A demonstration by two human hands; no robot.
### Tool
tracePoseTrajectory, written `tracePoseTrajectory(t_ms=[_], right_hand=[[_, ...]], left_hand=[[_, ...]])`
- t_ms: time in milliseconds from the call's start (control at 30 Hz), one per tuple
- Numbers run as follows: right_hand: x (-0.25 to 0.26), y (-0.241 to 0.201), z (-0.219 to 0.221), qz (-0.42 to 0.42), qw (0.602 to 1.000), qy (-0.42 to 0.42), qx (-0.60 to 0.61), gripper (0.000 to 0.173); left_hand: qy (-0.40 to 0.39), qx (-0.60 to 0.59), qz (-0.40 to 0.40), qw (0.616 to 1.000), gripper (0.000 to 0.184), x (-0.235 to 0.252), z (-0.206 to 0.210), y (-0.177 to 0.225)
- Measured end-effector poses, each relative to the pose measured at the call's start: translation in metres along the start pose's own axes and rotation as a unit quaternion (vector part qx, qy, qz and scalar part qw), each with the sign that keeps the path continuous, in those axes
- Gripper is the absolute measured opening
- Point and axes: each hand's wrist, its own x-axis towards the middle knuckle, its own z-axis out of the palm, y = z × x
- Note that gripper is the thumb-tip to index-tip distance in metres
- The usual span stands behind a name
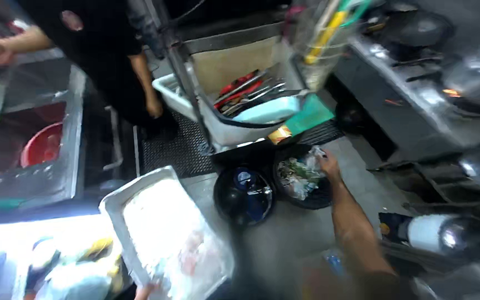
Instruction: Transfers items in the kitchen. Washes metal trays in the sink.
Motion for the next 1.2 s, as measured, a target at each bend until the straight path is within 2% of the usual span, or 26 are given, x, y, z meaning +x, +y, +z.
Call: tracePoseTrajectory(t_ms=[33,100,167,200,267,333,367,433,467,500,567,600,667,767,867,933,1033,1133,1200], right_hand=[[0.001,-0.008,0.014,0.024,0.999,-0.018,-0.011,0.049],[-0.013,-0.036,0.043,0.027,0.999,0.031,0.022,0.045],[-0.053,-0.084,0.069,-0.040,0.988,0.049,0.139,0.042],[-0.086,-0.115,0.080,-0.089,0.974,0.030,0.208,0.039],[-0.169,-0.181,0.097,-0.166,0.927,-0.078,0.327,0.029],[-0.244,-0.236,0.114,-0.222,0.876,-0.244,0.352,0.027],[-0.270,-0.256,0.125,-0.248,0.854,-0.332,0.315,0.035],[-0.305,-0.282,0.153,-0.311,0.824,-0.448,0.154,0.077],[-0.320,-0.287,0.170,-0.347,0.815,-0.461,0.051,0.096],[-0.331,-0.291,0.187,-0.377,0.805,-0.457,-0.035,0.105],[-0.342,-0.302,0.213,-0.393,0.798,-0.436,-0.140,0.112],[-0.344,-0.308,0.222,-0.384,0.804,-0.425,-0.160,0.109],[-0.344,-0.323,0.236,-0.361,0.811,-0.417,-0.192,0.093],[-0.339,-0.339,0.259,-0.344,0.802,-0.436,-0.219,0.078],[-0.328,-0.351,0.284,-0.351,0.815,-0.427,-0.174,0.067],[-0.325,-0.361,0.290,-0.320,0.842,-0.429,-0.076,0.060],[-0.331,-0.374,0.291,-0.174,0.867,-0.442,0.150,0.066],[-0.350,-0.396,0.275,0.039,0.828,-0.417,0.372,0.061],[-0.357,-0.411,0.269,0.132,0.802,-0.382,0.440,0.053]], left_hand=[[0.018,0.005,0.003,1.000,0.024,0.002,0.014,0.008],[0.045,-0.020,0.020,0.999,0.033,0.013,0.031,0.011],[0.051,-0.038,0.034,0.997,0.042,0.027,0.045,0.014],[0.059,-0.037,0.035,0.997,0.045,0.032,0.051,0.017],[0.075,-0.026,0.035,0.996,0.050,0.042,0.063,0.022],[0.085,-0.016,0.042,0.995,0.055,0.051,0.073,0.024],[0.085,-0.010,0.048,0.995,0.059,0.057,0.077,0.027],[0.080,0.000,0.054,0.995,0.065,0.067,0.086,0.034],[0.075,0.007,0.057,0.995,0.066,0.071,0.088,0.037],[0.064,0.013,0.063,0.996,0.067,0.076,0.088,0.040],[0.036,0.023,0.075,0.996,0.071,0.090,0.084,0.047],[0.028,0.031,0.074,0.996,0.073,0.097,0.081,0.050],[0.016,0.043,0.062,0.997,0.075,0.111,0.069,0.056],[0.003,0.056,0.023,0.998,0.072,0.130,0.043,0.066],[0.000,0.057,-0.021,0.998,0.068,0.148,0.025,0.076],[-0.007,0.056,-0.047,0.997,0.064,0.160,0.007,0.083],[-0.022,0.037,-0.086,0.995,0.061,0.174,-0.022,0.099],[-0.030,0.010,-0.103,0.994,0.061,0.186,-0.046,0.113],[-0.026,-0.008,-0.102,0.994,0.057,0.193,-0.061,0.117]])
